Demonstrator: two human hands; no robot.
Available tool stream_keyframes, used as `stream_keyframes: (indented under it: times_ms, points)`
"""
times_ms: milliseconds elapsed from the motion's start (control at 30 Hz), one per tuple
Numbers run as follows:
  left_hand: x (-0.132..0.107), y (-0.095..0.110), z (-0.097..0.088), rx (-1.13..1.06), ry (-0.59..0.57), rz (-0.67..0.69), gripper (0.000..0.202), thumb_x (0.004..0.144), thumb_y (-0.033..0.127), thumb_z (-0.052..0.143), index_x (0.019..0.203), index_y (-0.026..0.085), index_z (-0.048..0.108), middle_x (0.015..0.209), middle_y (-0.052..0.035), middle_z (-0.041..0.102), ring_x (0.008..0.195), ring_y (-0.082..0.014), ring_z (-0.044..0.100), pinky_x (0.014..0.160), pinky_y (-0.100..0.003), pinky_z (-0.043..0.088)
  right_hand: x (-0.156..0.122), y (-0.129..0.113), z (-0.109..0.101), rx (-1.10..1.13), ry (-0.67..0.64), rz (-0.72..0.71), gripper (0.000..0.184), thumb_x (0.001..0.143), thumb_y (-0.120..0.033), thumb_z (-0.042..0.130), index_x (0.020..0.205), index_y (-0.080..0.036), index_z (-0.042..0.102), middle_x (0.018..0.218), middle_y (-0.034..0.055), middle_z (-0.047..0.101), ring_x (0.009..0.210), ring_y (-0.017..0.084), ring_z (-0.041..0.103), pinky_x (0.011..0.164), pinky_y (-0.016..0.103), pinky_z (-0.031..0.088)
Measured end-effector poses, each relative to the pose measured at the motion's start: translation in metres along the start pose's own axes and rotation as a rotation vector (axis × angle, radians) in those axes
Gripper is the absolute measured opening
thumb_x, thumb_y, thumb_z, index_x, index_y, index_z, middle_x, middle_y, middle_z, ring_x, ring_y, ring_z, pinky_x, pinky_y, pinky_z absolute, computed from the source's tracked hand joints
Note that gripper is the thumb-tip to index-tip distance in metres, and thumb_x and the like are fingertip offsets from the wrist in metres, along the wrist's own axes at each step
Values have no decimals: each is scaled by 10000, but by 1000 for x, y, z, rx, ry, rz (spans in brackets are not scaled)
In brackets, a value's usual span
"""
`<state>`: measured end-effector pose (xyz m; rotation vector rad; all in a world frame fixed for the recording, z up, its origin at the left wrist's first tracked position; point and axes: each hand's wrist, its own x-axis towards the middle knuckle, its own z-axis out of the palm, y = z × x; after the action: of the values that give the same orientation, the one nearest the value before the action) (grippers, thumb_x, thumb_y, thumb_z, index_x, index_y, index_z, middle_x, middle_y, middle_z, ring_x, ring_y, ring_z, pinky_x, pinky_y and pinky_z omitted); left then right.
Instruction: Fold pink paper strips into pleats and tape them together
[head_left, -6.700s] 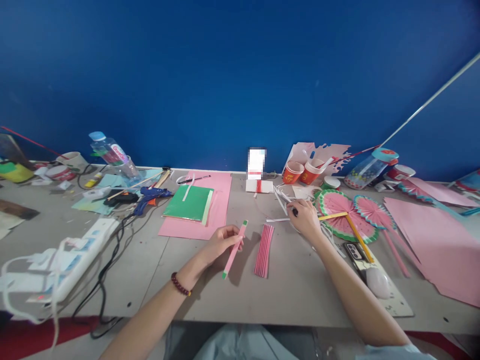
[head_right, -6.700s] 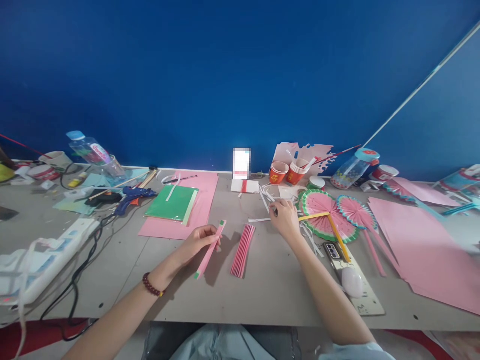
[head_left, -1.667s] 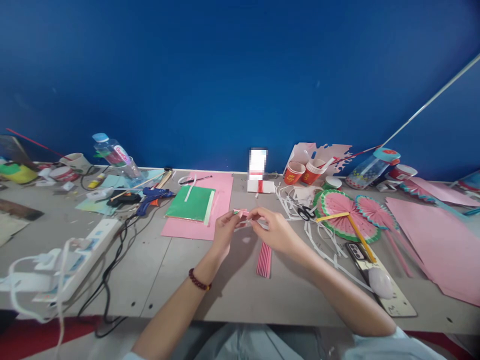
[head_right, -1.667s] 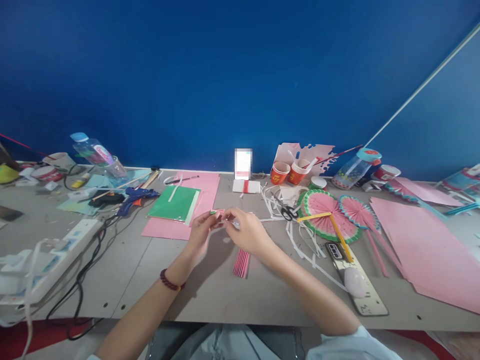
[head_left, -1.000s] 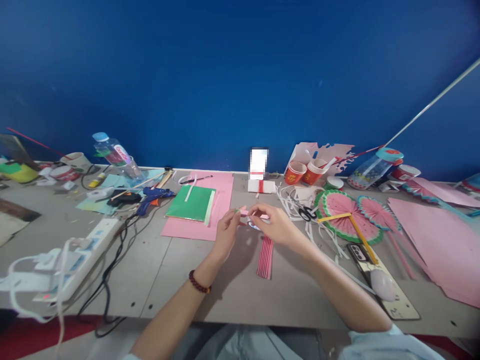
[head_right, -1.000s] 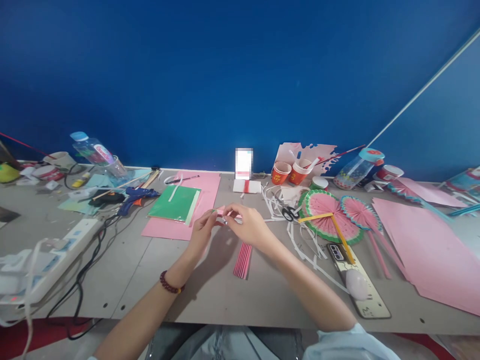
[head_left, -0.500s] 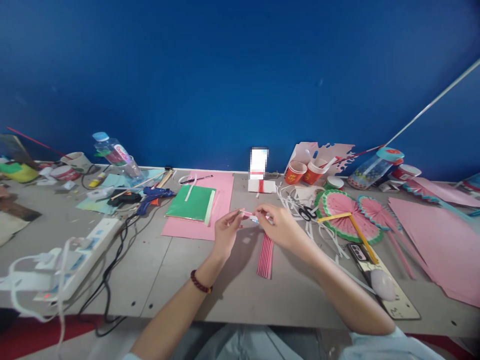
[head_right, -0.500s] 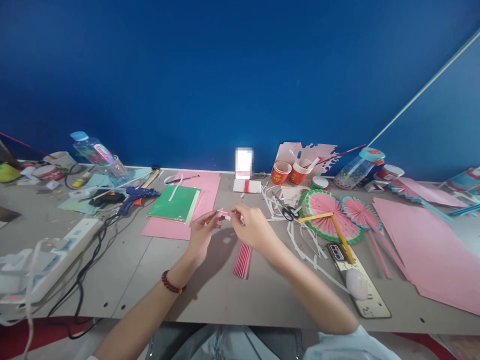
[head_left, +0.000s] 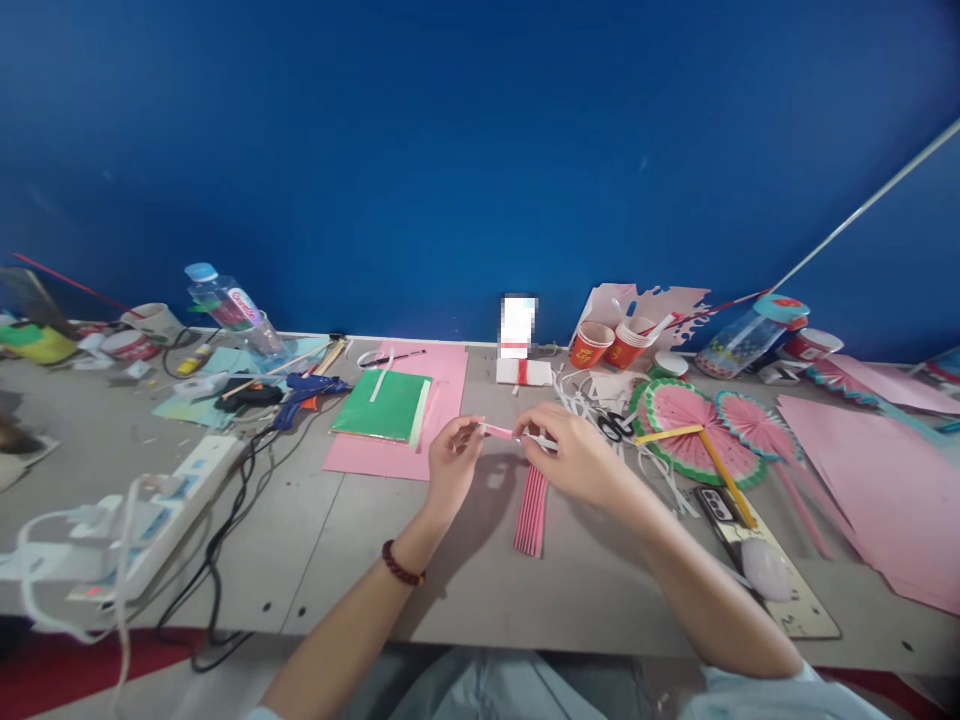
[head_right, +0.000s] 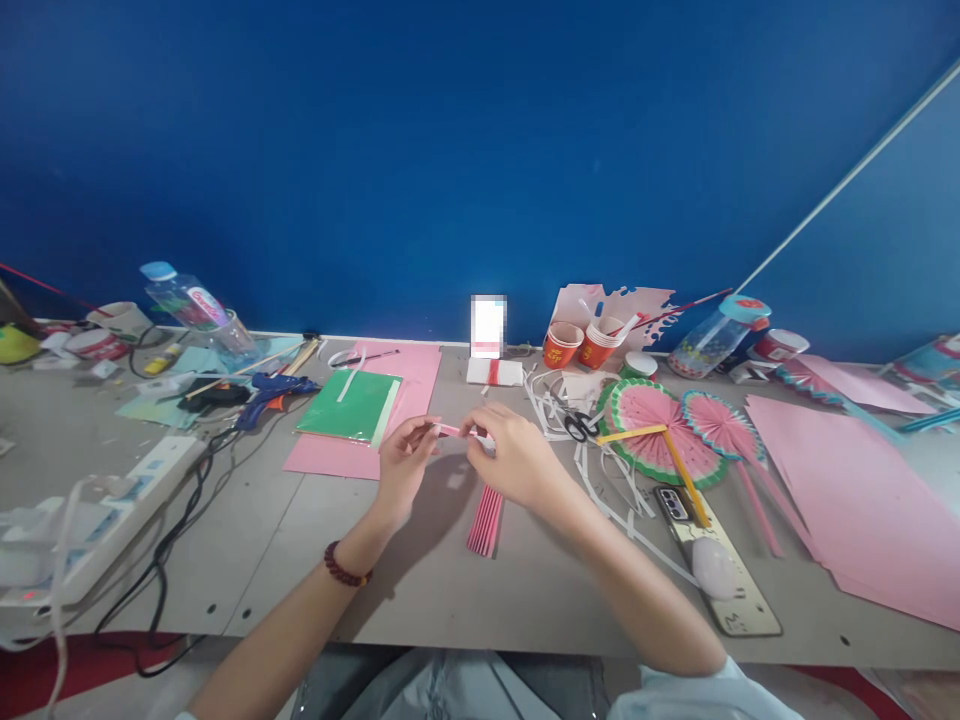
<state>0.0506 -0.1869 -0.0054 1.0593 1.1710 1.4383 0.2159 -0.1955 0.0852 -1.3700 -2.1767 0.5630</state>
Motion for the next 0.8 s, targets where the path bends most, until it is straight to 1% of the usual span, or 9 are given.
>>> stream_keyframes:
  times_ms: [133, 267, 333, 400, 467, 533, 600, 667, 800]
  points:
    - [1, 1, 1, 16, 22, -20, 284, 738, 413, 662, 893, 175, 654, 894, -54, 657, 751, -140, 610, 625, -233, 512, -1, 0, 2, 18, 10, -25, 190, 762, -106, 474, 827, -221, 610, 878, 15, 614, 724, 138, 565, 646, 246, 391]
    - [1, -1, 1, 24, 6, -5, 262, 740, 403, 659, 867, 175, 660, 922, -62, 656, 776, -147, 606, 667, -243, 508, 1, 0, 11, 57, -44, -37, 219, 750, -80, 467, 801, -219, 627, 854, 19, 650, 814, 166, 588, 692, 259, 401]
    - [2, -2, 0, 39, -5, 5, 248, 745, 398, 654, 857, 176, 664, 940, -65, 656, 809, -155, 605, 677, -242, 503, 2, 0, 13, 57, -69, -23, 228, 750, -75, 461, 794, -220, 631, 865, 18, 658, 812, 166, 591, 690, 260, 401]
    - [2, -3, 0, 43, 4, 9, 248, 740, 397, 658, 853, 177, 669, 952, -67, 653, 807, -156, 604, 662, -238, 501, 1, 0, 13, 36, -59, -8, 234, 754, -76, 457, 798, -224, 633, 870, 15, 655, 788, 160, 590, 685, 260, 400]
    - [3, -4, -1, 28, 22, 8, 258, 734, 402, 664, 859, 177, 667, 901, -59, 654, 758, -146, 604, 638, -237, 503, 0, 1, 11, 1, -17, 3, 237, 767, -85, 450, 813, -228, 634, 868, 17, 645, 768, 158, 586, 687, 263, 402]
    - [3, -5, -1, 17, 31, 17, 272, 741, 411, 657, 878, 175, 654, 803, -42, 649, 690, -136, 607, 616, -240, 504, 0, 2, 10, -25, 17, 12, 235, 783, -99, 443, 836, -228, 632, 873, 24, 634, 750, 156, 583, 690, 267, 406]
    - [2, -4, 1, 7, 37, 35, 283, 753, 423, 646, 887, 174, 634, 745, -29, 643, 651, -136, 619, 601, -247, 506, 0, 3, 12, -19, 14, 11, 239, 795, -108, 436, 868, -229, 630, 887, 29, 630, 745, 157, 583, 695, 271, 412]
    - [0, -3, 2, -18, 33, 45, 289, 755, 432, 643, 883, 174, 614, 758, -34, 656, 659, -146, 641, 596, -251, 508, 1, 4, 17, 28, -11, -5, 254, 794, -106, 438, 905, -231, 629, 908, 33, 636, 769, 162, 588, 710, 276, 420]
    - [-3, -2, 5, -77, -6, 30, 290, 737, 431, 665, 853, 175, 593, 770, -39, 678, 668, -153, 656, 586, -240, 499, 7, 6, 33, 195, -33, -47, 334, 787, -89, 430, 1013, -246, 620, 1002, 42, 646, 905, 175, 588, 786, 299, 436]
